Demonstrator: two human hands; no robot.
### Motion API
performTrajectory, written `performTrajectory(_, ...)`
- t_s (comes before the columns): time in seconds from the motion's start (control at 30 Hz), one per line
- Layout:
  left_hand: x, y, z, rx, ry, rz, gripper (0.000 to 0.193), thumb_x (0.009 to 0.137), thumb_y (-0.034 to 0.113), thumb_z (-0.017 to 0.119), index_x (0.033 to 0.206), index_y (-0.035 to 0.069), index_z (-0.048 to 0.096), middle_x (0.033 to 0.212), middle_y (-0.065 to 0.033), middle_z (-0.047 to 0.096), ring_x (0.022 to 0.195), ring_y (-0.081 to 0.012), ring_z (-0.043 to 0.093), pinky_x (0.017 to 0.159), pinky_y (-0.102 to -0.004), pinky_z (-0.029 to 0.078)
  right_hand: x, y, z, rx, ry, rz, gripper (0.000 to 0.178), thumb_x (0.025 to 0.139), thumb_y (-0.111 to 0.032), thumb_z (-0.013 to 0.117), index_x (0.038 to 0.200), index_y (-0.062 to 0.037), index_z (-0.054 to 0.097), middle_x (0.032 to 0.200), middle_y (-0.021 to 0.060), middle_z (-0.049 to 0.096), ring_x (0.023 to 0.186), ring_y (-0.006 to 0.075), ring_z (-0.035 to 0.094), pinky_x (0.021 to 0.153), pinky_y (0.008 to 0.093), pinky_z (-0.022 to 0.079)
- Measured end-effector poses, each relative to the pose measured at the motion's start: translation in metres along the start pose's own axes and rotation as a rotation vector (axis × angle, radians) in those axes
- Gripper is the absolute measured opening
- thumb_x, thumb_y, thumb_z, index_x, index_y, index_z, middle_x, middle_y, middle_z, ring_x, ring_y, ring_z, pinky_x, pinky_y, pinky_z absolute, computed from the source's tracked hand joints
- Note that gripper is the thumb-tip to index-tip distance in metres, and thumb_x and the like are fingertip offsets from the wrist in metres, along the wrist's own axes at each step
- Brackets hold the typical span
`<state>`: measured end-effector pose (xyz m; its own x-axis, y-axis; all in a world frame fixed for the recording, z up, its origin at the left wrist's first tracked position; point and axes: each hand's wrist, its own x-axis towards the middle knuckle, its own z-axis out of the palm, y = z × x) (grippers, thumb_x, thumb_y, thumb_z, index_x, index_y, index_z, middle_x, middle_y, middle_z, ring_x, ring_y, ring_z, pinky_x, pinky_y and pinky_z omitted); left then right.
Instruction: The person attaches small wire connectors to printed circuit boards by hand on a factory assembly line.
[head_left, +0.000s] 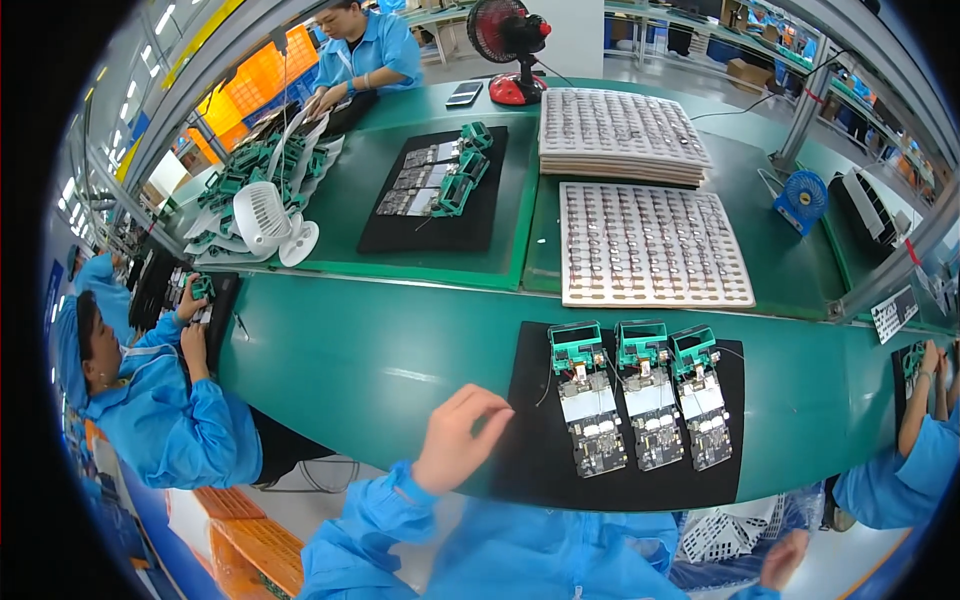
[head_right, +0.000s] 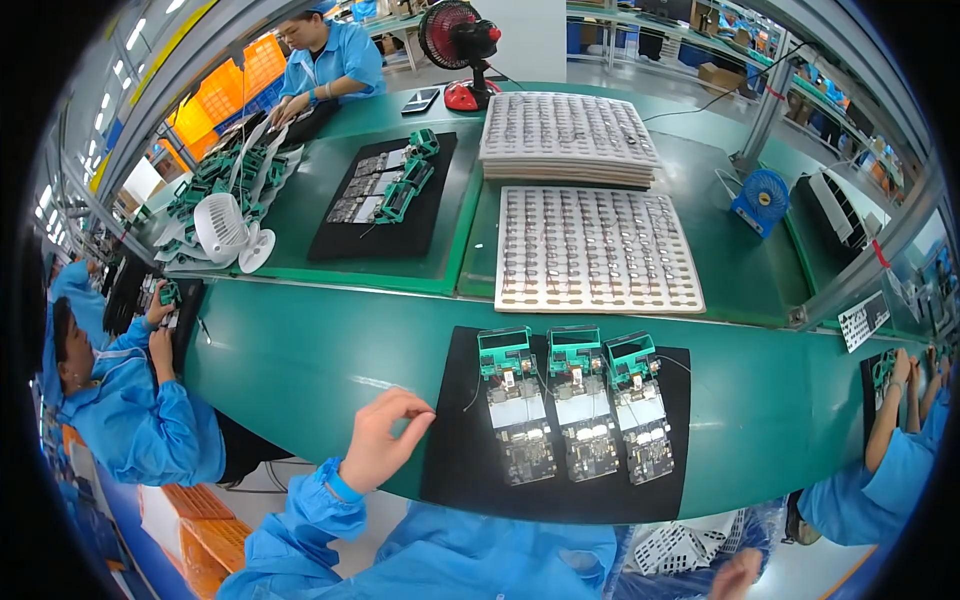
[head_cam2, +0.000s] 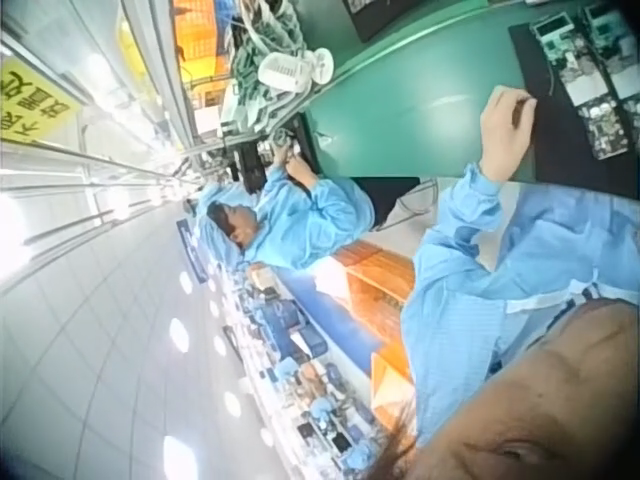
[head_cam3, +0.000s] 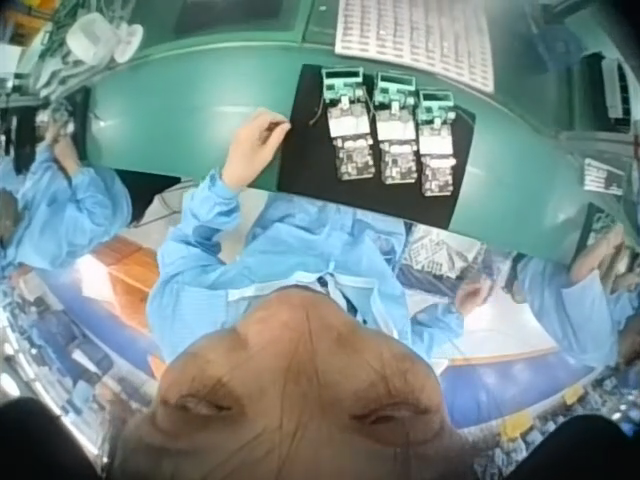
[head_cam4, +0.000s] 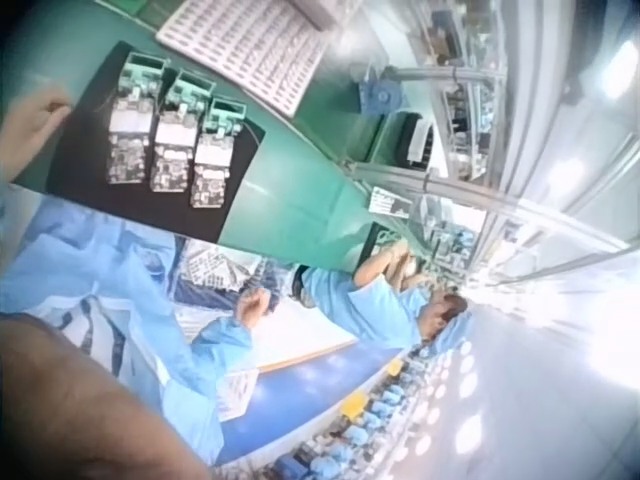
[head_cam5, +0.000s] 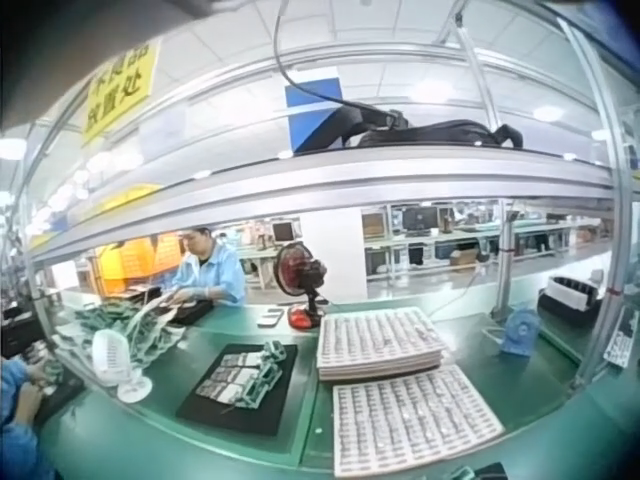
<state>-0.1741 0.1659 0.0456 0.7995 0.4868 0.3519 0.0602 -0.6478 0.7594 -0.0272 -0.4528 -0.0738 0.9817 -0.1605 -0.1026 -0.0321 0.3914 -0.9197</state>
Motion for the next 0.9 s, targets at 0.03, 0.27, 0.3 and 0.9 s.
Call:
performTrajectory(0.03, -0.005, -0.004, -0.003, 0.014, -0.011, -0.037, 0.016, 0.085, 0.004, 0.072, 0.100, 0.000, 0.069, 0.090, -0.0119, 0.066, 0.074, -0.0249, 0.066, 0.065, -0.0327, 0.054, -0.002, 0.024, -0.005, -0.407, -0.066, 0.162, 0.012, 0.091, -0.020, 0.063, 0.085, -0.0121, 0.057, 0.074, -0.0013, 0.053, 0.061, 0.0105, 0.049, 0.050, 0.0237, 0.037)
performTrajectory(0.27, -0.001, -0.020, 0.004, -0.083, -0.236, -0.284, 0.035, 0.092, 0.011, 0.066, 0.124, -0.004, 0.061, 0.091, -0.0150, 0.063, 0.077, -0.0237, 0.064, 0.069, -0.0333, 0.052, -0.015, 0.046, 0.081, -1.333, 0.066, -0.673, 0.031, 0.083, 0.005, 0.064, 0.113, 0.0004, 0.058, 0.085, 0.0142, 0.060, 0.072, 0.0329, 0.061, 0.065, 0.0442, 0.049)
performTrajectory(0.3, 0.000, -0.020, 0.004, -0.055, -0.246, -0.283, 0.036, 0.092, 0.011, 0.066, 0.125, -0.004, 0.061, 0.090, -0.0144, 0.061, 0.077, -0.0233, 0.063, 0.070, -0.0323, 0.052, -0.011, 0.030, 0.108, -1.394, 0.048, -0.758, 0.034, 0.085, 0.005, 0.063, 0.118, -0.0002, 0.055, 0.083, 0.0127, 0.061, 0.070, 0.0294, 0.061, 0.064, 0.0417, 0.049)
performTrajectory(0.9, 0.063, 0.077, 0.121, -0.511, -0.840, -0.372, 0.062, 0.096, 0.008, 0.063, 0.150, -0.002, 0.033, 0.126, -0.0150, 0.050, 0.106, -0.0208, 0.064, 0.088, -0.0296, 0.054, 0.001, -0.025, 0.147, -0.603, 0.125, -0.215, 0.013, 0.100, -0.011, 0.054, 0.089, -0.0040, 0.053, 0.075, 0.0031, 0.061, 0.059, 0.0062, 0.056, 0.051, 0.0200, 0.039)
